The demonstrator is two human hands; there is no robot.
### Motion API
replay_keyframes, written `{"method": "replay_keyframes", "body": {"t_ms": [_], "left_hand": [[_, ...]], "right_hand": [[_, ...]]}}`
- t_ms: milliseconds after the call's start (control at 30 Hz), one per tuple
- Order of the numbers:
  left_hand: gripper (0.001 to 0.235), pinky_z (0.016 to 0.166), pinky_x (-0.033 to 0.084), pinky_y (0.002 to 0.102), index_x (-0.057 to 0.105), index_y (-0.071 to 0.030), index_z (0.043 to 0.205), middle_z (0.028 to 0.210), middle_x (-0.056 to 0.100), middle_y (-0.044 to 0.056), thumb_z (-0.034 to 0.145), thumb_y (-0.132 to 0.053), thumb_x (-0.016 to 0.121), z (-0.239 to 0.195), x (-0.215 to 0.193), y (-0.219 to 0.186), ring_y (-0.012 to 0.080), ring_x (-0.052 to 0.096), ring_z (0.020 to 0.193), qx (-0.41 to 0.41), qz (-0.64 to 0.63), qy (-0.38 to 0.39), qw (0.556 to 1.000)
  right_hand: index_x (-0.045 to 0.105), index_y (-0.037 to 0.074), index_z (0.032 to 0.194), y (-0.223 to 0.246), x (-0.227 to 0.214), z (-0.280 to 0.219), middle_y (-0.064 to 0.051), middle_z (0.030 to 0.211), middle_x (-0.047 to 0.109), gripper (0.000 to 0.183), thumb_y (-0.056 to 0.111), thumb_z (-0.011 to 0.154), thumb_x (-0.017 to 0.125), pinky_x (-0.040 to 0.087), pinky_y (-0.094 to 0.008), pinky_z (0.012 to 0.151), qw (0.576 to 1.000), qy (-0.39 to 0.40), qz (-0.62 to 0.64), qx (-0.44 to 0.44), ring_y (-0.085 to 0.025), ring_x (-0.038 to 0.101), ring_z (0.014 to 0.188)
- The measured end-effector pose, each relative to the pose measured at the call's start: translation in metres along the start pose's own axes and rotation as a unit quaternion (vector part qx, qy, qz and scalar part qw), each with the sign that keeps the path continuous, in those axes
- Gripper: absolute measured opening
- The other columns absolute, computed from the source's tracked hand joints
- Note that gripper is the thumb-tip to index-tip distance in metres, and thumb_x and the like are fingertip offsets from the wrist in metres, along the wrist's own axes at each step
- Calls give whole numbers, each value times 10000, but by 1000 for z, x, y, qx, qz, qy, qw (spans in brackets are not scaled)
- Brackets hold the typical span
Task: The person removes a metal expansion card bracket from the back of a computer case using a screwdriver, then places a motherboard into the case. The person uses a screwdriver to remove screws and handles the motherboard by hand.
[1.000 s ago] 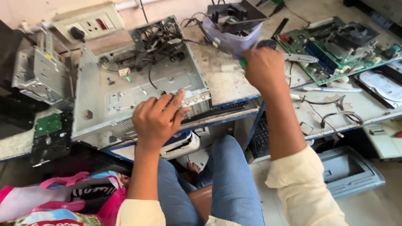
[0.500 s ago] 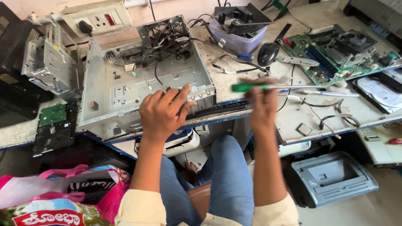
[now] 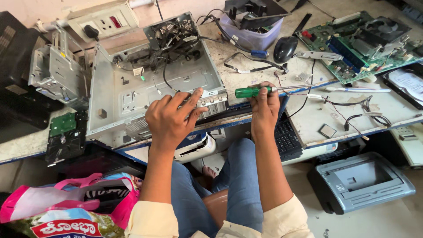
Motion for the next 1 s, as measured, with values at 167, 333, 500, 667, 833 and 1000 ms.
{"method": "replay_keyframes", "body": {"t_ms": [167, 333, 500, 667, 833, 1000], "left_hand": [[363, 617, 452, 340, 789, -254, 1205, 900, 681, -56, 920, -477, 769, 1, 1, -1, 178, 602, 694, -4, -1, 3, 1000], [334, 614, 452, 343, 798, -242, 1178, 896, 687, -52, 924, -457, 779, 1, 2, -2, 177, 608, 693, -8, 0, 4, 1000], [330, 643, 465, 346, 795, -243, 1190, 913, 690, -42, 930, -445, 773, -1, 3, -1, 184, 618, 716, -4, -5, -1, 1000], [319, 627, 464, 339, 792, -232, 1184, 926, 705, -31, 955, -453, 770, 0, 6, -1, 180, 625, 707, -2, -12, 0, 1000], [336, 620, 457, 347, 796, -217, 1187, 920, 703, -21, 945, -449, 767, 0, 6, 0, 192, 629, 710, 4, -9, 4, 1000], [334, 631, 457, 352, 789, -211, 1199, 922, 698, -21, 944, -428, 772, 1, 5, -1, 198, 623, 716, 8, -10, 8, 1000]], "right_hand": [[568, 107, 1210, -4, 0, -1, 17, 1049, 575, 173, 240, 1100, 575, 509, -289, 898, 999, 12, -52, -8, -85, 570, 952], [582, 99, 1225, -5, -3, -1, 19, 986, 553, 180, 238, 1111, 592, 480, -273, 847, 997, 10, -72, -19, -76, 521, 858], [575, 78, 1235, -2, -1, -1, 21, 1002, 553, 207, 225, 1092, 608, 531, -271, 857, 994, -1, -104, -28, -74, 561, 902], [526, 70, 1288, 22, 7, -3, -10, 981, 573, 274, 196, 1060, 613, 580, -287, 817, 998, -40, -37, -41, -95, 595, 881], [504, 66, 1268, 60, 21, -21, -106, 1043, 626, 216, 182, 1097, 568, 568, -315, 846, 966, -64, -159, -196, -181, 637, 933], [501, 54, 1303, 26, 33, -34, -25, 983, 572, 257, 161, 1107, 629, 507, -268, 733, 994, -28, -19, -108, -94, 547, 817]]}}
Point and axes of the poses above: each hand's wrist, its own z-axis towards the middle knuckle, its own x-axis out of the palm, y = z × x, the point moved 7 cm from there along z, towards the middle knuckle
